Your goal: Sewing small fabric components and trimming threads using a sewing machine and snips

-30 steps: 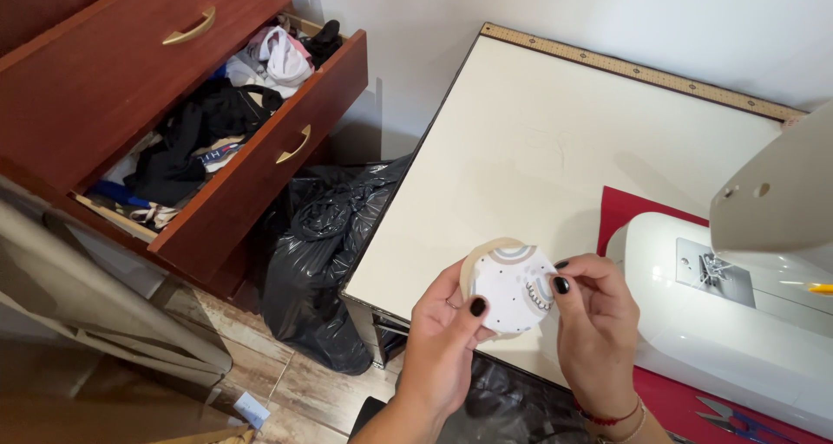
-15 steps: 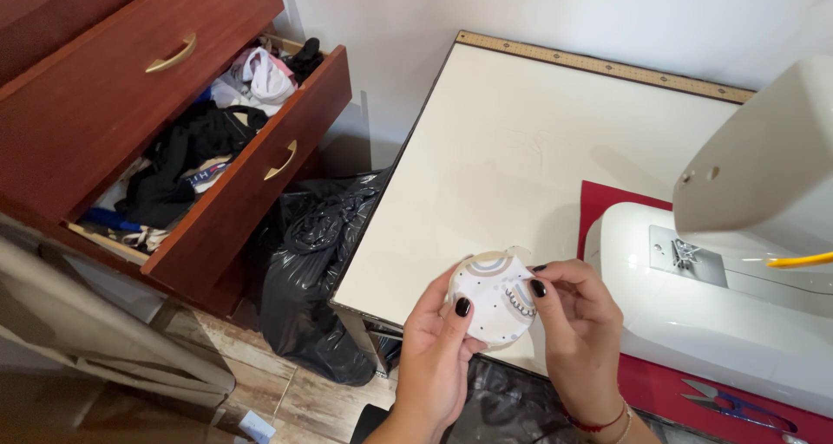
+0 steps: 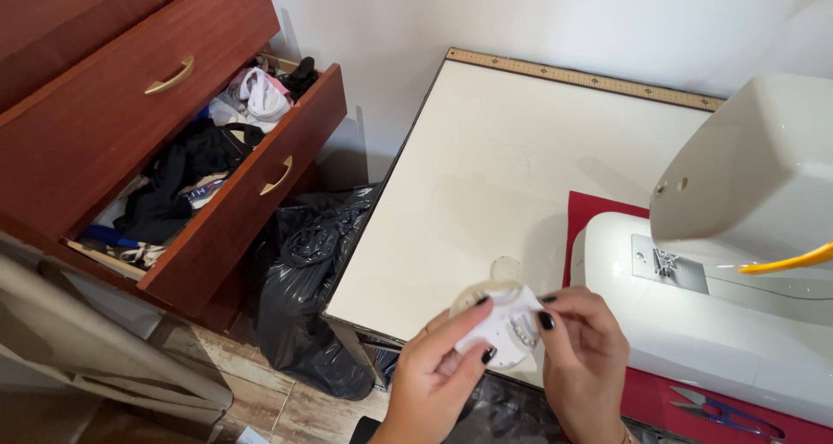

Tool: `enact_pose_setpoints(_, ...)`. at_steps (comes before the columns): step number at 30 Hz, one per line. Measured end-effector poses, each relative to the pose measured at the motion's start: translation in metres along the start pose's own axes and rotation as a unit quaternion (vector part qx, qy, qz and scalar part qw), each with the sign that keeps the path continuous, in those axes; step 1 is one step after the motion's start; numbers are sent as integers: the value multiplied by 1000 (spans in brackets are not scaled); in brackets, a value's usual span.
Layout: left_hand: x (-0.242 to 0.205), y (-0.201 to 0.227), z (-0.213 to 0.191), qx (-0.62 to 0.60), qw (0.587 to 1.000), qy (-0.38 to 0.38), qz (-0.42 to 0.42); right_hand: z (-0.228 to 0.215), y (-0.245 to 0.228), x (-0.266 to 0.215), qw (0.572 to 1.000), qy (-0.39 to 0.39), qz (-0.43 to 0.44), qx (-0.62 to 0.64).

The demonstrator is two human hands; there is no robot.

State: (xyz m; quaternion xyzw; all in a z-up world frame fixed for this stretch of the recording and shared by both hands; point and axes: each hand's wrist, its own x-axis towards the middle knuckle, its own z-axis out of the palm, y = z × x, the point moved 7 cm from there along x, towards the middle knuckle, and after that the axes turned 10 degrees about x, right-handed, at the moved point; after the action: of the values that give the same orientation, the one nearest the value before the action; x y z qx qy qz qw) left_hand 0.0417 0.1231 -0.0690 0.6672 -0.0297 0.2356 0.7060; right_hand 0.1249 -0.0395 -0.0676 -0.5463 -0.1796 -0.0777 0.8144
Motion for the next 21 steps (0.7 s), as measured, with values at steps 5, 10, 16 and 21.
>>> enact_pose_setpoints(5,-5,35,4,166,961,5,221,1,-19,-11,986,-32,-159,26)
enact_pose_setpoints(10,-15,46,8,242,940,44,235,-1,-17,-15,986,-18,-151,63)
enact_pose_setpoints(16,-13,58,10,322,917,57,227,-6,-2,-13,989,-3,-122,84)
enact_pose_setpoints(21,-10,47,5,282,942,22,179,-7,4,-14,995,32,-90,34)
